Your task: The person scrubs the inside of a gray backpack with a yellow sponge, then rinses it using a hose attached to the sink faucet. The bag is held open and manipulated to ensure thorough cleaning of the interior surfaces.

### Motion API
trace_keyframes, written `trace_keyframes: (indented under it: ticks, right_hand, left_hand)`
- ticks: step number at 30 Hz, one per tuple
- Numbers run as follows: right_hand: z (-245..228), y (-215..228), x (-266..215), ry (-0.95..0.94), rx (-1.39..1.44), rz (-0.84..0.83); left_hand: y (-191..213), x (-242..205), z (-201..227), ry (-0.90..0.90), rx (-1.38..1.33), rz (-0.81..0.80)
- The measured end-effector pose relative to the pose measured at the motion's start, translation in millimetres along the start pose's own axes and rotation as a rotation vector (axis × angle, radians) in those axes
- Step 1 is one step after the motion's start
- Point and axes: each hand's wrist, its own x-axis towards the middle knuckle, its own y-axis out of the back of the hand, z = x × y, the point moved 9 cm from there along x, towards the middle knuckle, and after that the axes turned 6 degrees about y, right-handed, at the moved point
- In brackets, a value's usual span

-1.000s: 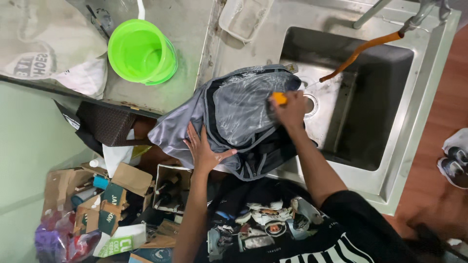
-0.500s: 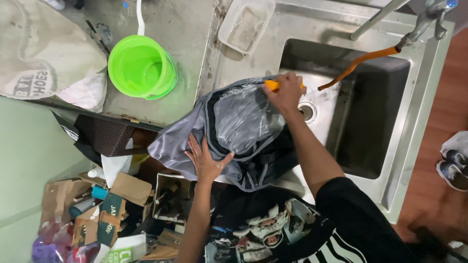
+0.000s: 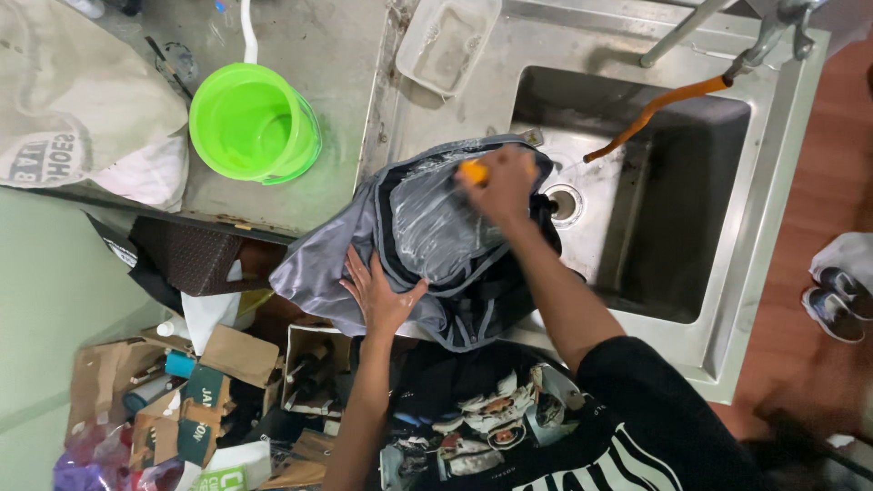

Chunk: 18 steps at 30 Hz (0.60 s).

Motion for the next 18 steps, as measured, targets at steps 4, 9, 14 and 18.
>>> trace_keyframes:
  ticks: [4,9,14,18]
  right_hand:
    - [-98,-53,-86,0.189,0.062,-0.295]
    - [23,0,-82,0.051,-0.095,0.019]
    - [250,70,-138,-0.419,-0.103,0.039]
    - [298,137,-230,-0.799,0.244,0.104]
  left_hand:
    - [-2,2,-4,-0.060,0.020,0.058]
    - [-2,2,-5,-0.141,0.016,0.025]
    - [16,-14,14,-0.065,0.056,0.002]
    - [50,-44,87,-0.121,0.069,0.176]
